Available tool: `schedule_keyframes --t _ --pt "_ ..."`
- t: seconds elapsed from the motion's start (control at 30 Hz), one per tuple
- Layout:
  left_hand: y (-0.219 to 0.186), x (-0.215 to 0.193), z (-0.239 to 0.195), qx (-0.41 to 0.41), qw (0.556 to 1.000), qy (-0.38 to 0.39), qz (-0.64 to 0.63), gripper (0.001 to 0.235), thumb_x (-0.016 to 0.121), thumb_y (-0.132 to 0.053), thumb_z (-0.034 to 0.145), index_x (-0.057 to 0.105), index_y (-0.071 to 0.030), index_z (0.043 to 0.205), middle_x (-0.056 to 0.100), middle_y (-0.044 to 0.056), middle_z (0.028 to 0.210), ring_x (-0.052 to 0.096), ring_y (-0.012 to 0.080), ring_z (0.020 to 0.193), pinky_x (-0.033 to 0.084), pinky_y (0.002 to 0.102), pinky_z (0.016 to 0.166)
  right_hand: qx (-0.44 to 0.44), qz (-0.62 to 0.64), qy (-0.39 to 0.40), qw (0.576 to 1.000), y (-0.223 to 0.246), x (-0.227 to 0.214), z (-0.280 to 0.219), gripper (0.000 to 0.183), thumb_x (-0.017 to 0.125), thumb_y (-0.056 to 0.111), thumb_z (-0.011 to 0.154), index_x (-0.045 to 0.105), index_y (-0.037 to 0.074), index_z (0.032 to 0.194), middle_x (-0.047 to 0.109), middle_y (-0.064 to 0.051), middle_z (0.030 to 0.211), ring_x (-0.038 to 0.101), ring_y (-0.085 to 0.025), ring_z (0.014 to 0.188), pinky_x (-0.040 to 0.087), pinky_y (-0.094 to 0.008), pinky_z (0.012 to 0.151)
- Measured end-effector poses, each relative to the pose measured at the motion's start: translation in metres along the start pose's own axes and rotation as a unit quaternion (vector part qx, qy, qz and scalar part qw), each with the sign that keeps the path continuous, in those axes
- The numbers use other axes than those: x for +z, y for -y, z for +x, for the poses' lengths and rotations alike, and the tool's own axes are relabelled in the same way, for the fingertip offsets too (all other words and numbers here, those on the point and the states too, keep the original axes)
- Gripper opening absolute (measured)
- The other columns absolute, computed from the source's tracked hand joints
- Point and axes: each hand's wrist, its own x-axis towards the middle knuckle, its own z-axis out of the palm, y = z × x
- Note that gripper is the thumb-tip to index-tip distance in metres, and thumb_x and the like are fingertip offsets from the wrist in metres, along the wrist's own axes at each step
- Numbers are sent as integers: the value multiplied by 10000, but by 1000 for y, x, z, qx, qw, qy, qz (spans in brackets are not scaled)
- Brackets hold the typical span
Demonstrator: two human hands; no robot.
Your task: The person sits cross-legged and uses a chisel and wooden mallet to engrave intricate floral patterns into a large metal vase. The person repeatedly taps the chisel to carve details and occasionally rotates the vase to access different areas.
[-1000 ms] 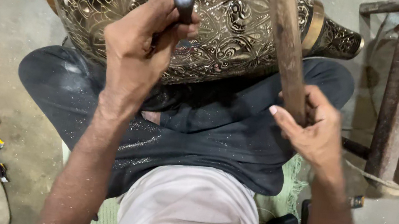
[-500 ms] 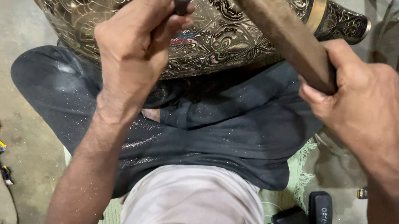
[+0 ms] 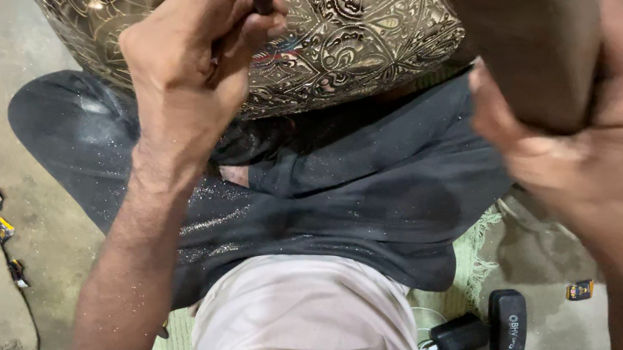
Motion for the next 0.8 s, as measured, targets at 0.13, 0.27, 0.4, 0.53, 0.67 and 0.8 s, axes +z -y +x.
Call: schedule_keyframes --t 0.13,0.27,0.4,0.53,0.67,0.8 --pt "2 -1 2 14 1000 3 12 407 718 80 1120 535 -94 1439 751 83 1082 777 126 1023 647 236 892 -5 -77 -1 997 10 -3 2 226 812 78 898 687 -30 1053 690 -154 778 694 -217 689 530 -347 604" --pt "2 1 0 8 1000 6 -22 393 678 84 1142 525 -96 1457 746 84 1118 779 142 1070 670 243 950 -30 -25 -22 999 14 -2 9 256 825 83 935 645 -42 1067 693 -138 819 706 -198 748 542 -320 658" --pt "-1 -1 3 10 1000 7 10 394 707 64 1114 534 -88 1434 749 76 1084 778 135 1041 653 255 920 35 -1 -28 999 9 1 4 246 810 115 907 656 -13 1050 677 -136 773 690 -227 667 533 -349 605" --pt "0 -3 4 16 999 13 24 383 734 57 1108 548 -79 1413 757 79 1071 777 146 1027 644 261 897 -11 -82 6 997 0 4 -4 288 850 99 863 669 -44 1035 683 -161 758 703 -253 682 534 -359 589" --pt "3 -2 6 37 999 5 7 381 707 51 1120 533 -87 1430 747 82 1099 771 146 1048 656 249 918 -103 -17 -66 992 -5 10 -2 226 779 90 1057 628 -52 1146 688 -145 910 707 -207 823 559 -299 733" --pt "5 -1 5 36 999 8 -5 361 693 49 1136 539 -93 1431 747 85 1102 782 147 1046 667 246 918 -35 -39 -17 998 -3 9 -4 192 817 50 960 658 -17 1042 686 -143 850 688 -212 727 534 -328 655"
